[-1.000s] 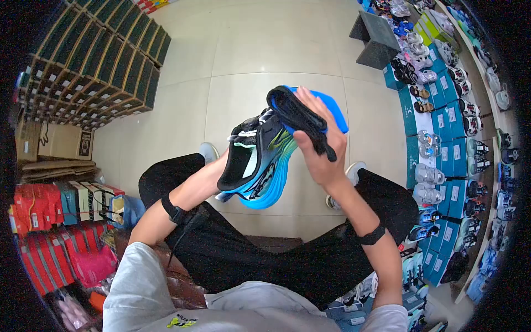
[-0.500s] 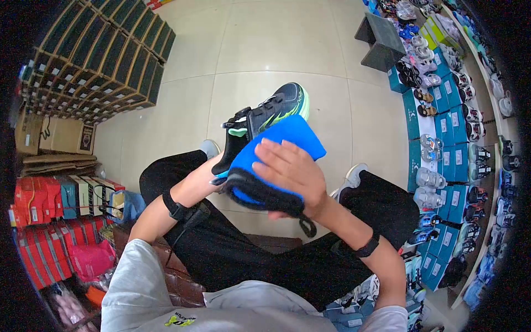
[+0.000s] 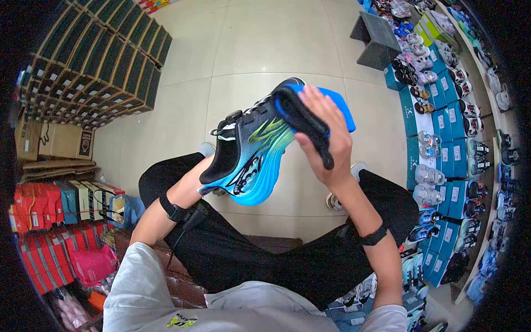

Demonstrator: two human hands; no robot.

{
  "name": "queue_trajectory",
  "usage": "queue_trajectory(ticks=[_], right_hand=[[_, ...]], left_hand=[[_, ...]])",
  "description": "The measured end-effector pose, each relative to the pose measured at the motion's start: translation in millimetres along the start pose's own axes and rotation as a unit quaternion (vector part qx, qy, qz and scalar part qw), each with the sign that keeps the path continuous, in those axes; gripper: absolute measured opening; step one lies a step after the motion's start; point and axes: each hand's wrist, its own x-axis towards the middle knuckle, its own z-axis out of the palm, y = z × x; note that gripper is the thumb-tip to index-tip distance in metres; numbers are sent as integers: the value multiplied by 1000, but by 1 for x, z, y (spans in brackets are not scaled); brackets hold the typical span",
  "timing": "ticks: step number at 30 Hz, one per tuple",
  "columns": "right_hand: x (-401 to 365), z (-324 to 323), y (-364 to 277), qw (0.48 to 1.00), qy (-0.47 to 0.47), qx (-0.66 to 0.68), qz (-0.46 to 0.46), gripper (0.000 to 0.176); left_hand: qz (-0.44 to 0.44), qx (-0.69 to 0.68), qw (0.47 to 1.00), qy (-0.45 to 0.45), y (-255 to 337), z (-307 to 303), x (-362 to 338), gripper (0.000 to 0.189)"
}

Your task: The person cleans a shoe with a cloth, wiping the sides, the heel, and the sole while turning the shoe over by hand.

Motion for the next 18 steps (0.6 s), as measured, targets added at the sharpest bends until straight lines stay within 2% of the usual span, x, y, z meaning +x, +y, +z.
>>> queue_trajectory(ticks=[3,6,9,11,13,14,15,18], right_hand=[[1,1,10,999,21,8,34,60],[-3,6,7,998,38,31,27,61],[-10,12,-4,997,27,68,22,65],[-15,14,-17,996,-6,82,28,73],[-23,19,-28,992,-21,120,33,76],[-30,24,-29,991,-21,128,11,78],[-31,22,-37,991,-49,121,10,77],[-41,20,-41,982,-89,122,-112,68]], left_hand=[[1,2,1000,2,0,2,0,35],[0,6,1000,4,-1,0,3,35],[3,11,1000,8,-1,-5,13,35],[5,8,1000,4,-3,-17,27,35],[-5,-38,998,-41,-4,-33,40,36],[5,-41,999,31,-9,-36,47,36],[15,-58,996,66,-7,-29,47,34],[26,-43,997,57,-2,-20,39,32]])
